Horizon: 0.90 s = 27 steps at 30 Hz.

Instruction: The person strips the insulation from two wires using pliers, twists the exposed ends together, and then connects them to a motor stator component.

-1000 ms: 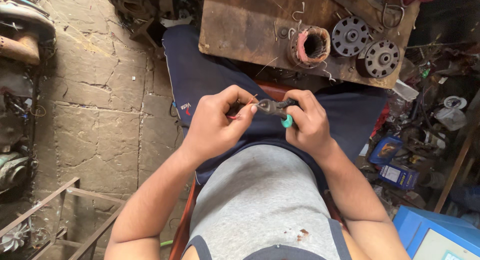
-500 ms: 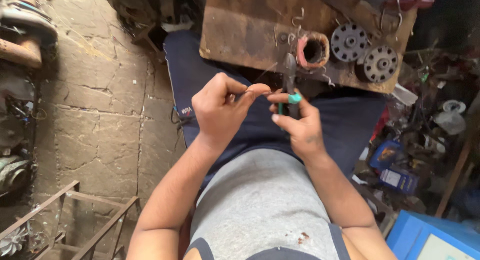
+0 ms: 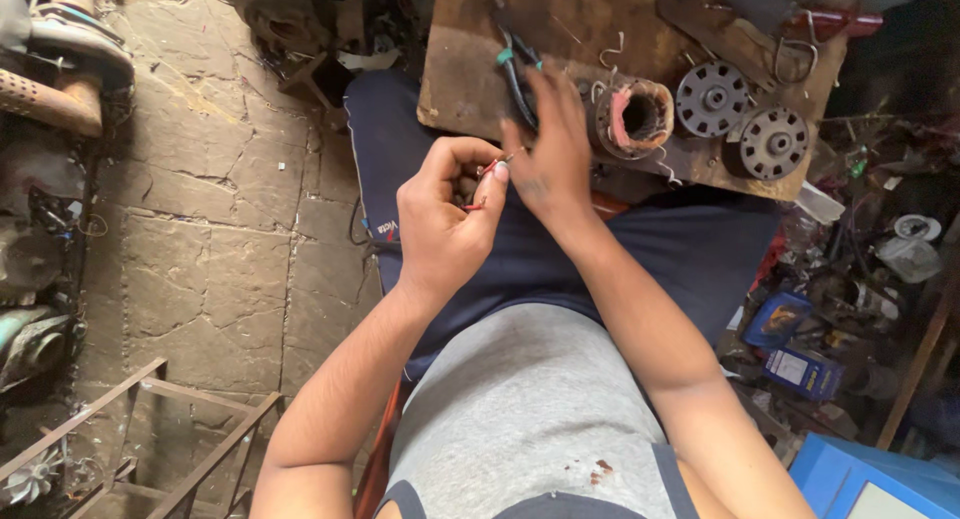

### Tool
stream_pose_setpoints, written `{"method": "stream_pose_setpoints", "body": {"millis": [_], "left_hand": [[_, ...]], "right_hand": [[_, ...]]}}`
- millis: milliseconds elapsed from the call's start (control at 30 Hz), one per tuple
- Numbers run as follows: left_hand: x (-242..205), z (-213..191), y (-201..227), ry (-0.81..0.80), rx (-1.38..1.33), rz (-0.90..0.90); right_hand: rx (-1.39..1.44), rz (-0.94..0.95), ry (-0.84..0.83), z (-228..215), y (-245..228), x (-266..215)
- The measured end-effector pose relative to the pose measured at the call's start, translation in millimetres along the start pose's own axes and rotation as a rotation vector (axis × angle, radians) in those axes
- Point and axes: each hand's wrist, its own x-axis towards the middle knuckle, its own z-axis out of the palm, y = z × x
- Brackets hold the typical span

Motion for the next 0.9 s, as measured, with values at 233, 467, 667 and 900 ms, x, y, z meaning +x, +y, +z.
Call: {"method": "stream_pose_setpoints", "body": {"millis": [233,467,667,900], "left_hand": [[2,-13,11,-0.238,0.068,-0.061],[-5,-16,23,-0.339,0.109,-0.041],[-23,-15,33,-0.35,0.342,0.166],[-37,-12,32,-0.334,0.465,0.082]], "right_hand": [[0.498,0.012,-0.093,-84,-47,-30],[0.143,-0.471,-0.086,-115,-61,-25],[0.133,-0.455,-0.122,-120,-58,-38],[0.338,-0.117,-0.219,-116,-60,-60]]}}
